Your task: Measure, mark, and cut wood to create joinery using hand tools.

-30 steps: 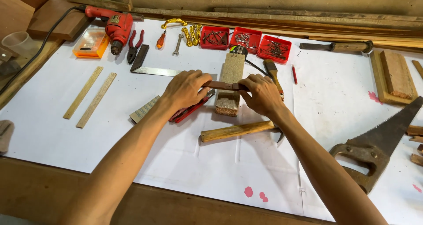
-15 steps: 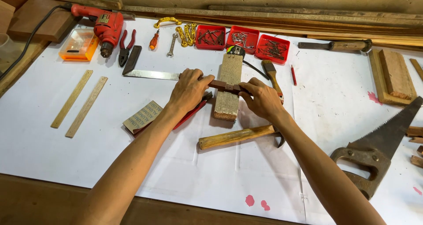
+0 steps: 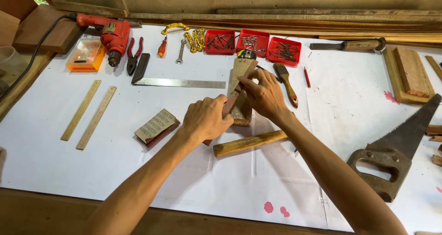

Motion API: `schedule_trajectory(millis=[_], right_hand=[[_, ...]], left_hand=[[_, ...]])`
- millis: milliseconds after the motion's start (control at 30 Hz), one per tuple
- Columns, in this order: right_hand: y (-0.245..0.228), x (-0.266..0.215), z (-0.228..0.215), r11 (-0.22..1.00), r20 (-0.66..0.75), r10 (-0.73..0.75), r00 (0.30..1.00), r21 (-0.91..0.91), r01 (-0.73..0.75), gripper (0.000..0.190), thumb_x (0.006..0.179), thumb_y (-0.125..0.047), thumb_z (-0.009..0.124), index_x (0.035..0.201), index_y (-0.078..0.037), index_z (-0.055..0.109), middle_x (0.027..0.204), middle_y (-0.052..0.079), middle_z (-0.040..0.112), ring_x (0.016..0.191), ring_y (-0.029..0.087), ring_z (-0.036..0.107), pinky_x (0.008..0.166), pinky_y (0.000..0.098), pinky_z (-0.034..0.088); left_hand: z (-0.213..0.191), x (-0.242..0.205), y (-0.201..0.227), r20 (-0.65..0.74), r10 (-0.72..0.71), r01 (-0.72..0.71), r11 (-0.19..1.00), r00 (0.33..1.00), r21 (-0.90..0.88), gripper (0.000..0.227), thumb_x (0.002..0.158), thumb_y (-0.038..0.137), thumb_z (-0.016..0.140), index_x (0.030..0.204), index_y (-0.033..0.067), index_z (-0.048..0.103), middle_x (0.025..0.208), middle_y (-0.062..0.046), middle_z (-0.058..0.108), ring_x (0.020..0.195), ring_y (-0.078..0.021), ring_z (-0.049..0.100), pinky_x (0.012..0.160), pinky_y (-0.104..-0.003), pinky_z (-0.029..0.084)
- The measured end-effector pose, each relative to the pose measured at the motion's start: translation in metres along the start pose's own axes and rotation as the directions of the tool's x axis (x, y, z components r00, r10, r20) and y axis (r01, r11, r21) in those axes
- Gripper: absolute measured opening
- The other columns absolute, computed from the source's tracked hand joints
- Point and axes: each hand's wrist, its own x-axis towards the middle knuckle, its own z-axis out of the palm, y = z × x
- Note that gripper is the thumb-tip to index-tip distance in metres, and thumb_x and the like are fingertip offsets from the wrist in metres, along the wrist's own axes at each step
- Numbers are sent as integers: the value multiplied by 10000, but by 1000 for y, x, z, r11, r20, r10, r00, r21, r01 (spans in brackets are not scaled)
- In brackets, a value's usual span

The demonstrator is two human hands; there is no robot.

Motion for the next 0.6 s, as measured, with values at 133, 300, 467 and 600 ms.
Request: schedule_trajectory(millis=[133,300,467,600], right_hand=[[0,-9,14,991,21,87,996,104,-88,386,924,-137,744,1307,-108,703,1112,82,674,988,278,645,890,422,511],[4,-10,5,948,242,177,954,220,-232,366,963,-92,660,1328,-99,676,1231,104,680,967,310,685,807,420,564],[4,-13,3,946,221,111,969,276,-172,400,938,-70,664,1335,-27,644,1275,172,655,1058,362,665,867,429,566],[2,-15,7,954,186,92,978,264,-140,426,947,-47,637,1365,34,609,1290,198,650,1100,380,657,933,429,566]], left_hand=[[27,11,-2,-124,-19,6,995,992,-102,467,795,253,700,1169,-23,658,813,-250,734,747,-404,733,721,-509,590],[52,26,11,-81,-85,71,984,993,-162,301,852,183,686,982,-88,673,772,-263,729,644,-344,759,487,-422,611],[64,32,15,-146,-61,44,992,987,-115,225,835,167,701,818,-58,694,725,-265,711,662,-372,749,507,-435,599],[63,33,14,-119,-28,14,993,993,-115,236,837,170,699,784,-59,692,684,-254,701,637,-365,752,485,-432,604]])
